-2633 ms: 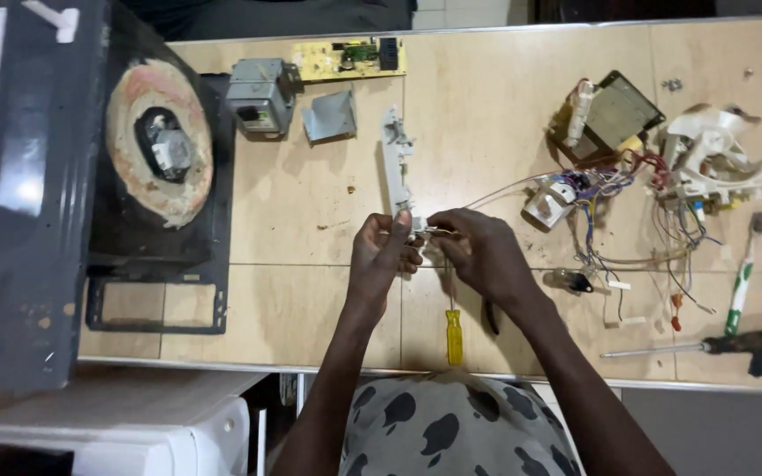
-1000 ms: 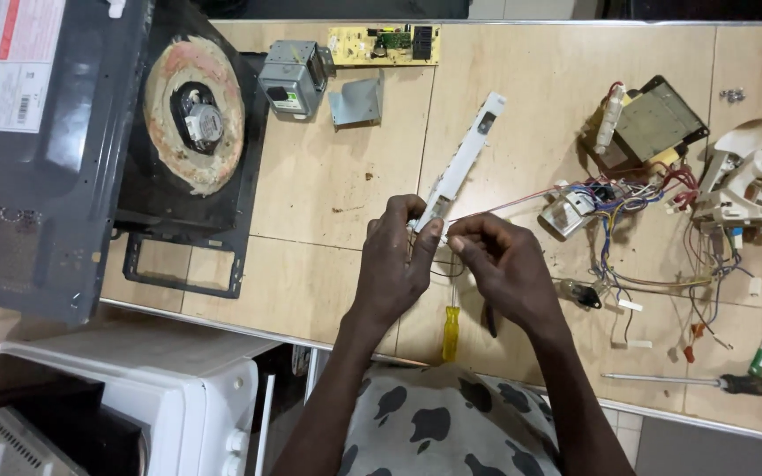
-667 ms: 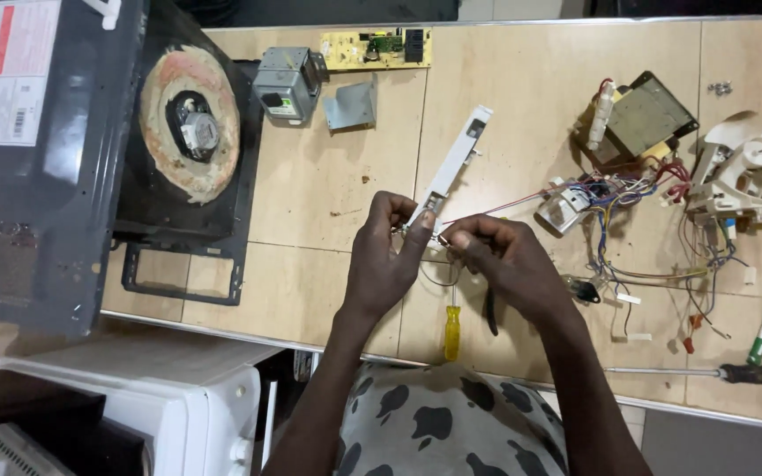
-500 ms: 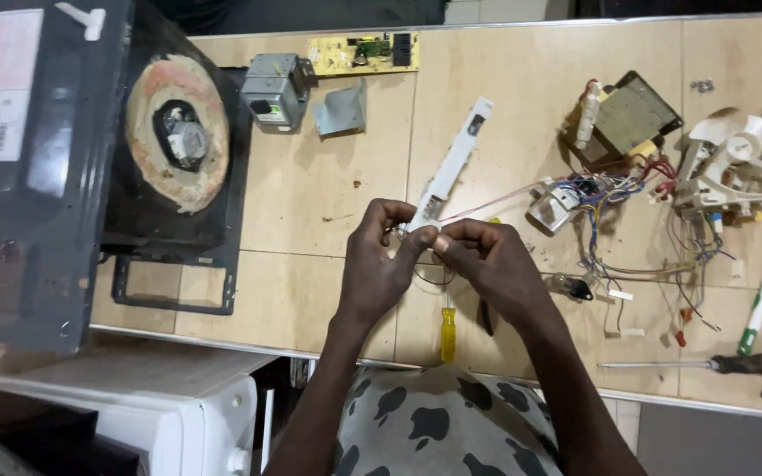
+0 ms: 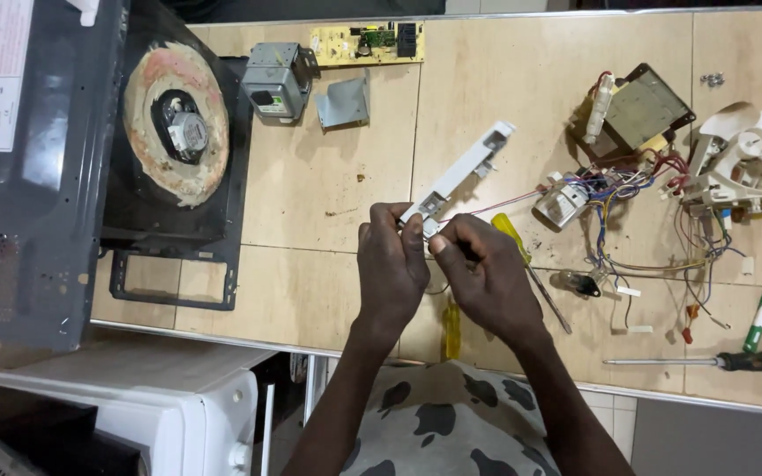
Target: Inspecting and manipulating electrical components of a disassembled appliance using pliers and a screwdriver.
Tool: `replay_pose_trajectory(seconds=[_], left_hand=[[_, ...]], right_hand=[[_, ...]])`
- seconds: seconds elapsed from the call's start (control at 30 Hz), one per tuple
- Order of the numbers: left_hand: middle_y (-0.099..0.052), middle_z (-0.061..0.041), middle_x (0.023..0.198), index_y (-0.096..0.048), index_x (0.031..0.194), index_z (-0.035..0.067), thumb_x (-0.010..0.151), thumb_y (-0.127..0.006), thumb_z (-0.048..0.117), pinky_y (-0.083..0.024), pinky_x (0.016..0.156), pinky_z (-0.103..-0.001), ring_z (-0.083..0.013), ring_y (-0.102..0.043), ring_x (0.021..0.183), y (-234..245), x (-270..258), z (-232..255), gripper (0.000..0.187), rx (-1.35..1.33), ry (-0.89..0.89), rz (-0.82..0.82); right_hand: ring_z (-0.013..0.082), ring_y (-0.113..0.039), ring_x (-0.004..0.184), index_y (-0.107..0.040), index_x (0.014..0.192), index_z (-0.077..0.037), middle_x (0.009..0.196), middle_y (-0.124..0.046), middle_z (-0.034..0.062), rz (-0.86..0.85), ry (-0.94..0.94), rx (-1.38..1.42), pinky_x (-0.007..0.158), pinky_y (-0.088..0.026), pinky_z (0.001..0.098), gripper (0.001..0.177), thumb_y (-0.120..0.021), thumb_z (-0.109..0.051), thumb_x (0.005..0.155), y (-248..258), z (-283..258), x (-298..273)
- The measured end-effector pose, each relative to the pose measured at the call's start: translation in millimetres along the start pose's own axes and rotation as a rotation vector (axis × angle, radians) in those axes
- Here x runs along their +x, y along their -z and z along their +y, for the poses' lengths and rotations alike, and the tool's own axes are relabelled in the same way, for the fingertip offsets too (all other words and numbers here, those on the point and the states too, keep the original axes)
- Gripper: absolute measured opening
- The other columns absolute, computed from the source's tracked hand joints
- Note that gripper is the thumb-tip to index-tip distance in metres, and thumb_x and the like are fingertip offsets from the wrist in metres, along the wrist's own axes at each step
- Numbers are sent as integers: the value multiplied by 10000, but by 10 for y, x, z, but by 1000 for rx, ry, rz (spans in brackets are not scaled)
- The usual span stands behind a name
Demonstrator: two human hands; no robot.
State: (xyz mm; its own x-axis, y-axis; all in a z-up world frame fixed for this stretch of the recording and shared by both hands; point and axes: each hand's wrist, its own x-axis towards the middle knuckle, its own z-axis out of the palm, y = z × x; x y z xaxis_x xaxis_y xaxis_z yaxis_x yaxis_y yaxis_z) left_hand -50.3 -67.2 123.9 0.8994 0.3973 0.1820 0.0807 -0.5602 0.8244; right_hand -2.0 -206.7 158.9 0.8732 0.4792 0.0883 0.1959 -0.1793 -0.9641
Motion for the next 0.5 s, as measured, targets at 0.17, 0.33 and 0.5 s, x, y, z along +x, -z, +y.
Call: replay_pose_trajectory(seconds=[0.17,0.33,0.5], left_hand=[[-567,-173,845,-496,1158,63,1088,-349,437,-485,818,-502,-440,-598,852,-38,-40,5,409,23,-28,27],[-568,-171,841,-493,1166,64,1090,-357,443,-486,804,-504,-433,-597,846,-64,-31,-32,410,39,-16,30],[-634,-222,887,-491,1165,93,1057,-398,503,-505,845,-590,-488,-649,924,11,9,87,434,-67,178,2]], right_hand=[[186,-513,603,-657,794,-62,630,-546,102,36,20,-19,570,-444,333,253,-627,-173,1019,-11,8,-63],[237,-534,578,-668,797,-53,631,-561,137,75,41,-70,545,-447,357,243,-637,-160,1013,-64,-38,-70],[360,-613,670,-649,818,-97,667,-554,129,178,233,-364,633,-514,422,185,-654,-167,989,-198,-33,-148]])
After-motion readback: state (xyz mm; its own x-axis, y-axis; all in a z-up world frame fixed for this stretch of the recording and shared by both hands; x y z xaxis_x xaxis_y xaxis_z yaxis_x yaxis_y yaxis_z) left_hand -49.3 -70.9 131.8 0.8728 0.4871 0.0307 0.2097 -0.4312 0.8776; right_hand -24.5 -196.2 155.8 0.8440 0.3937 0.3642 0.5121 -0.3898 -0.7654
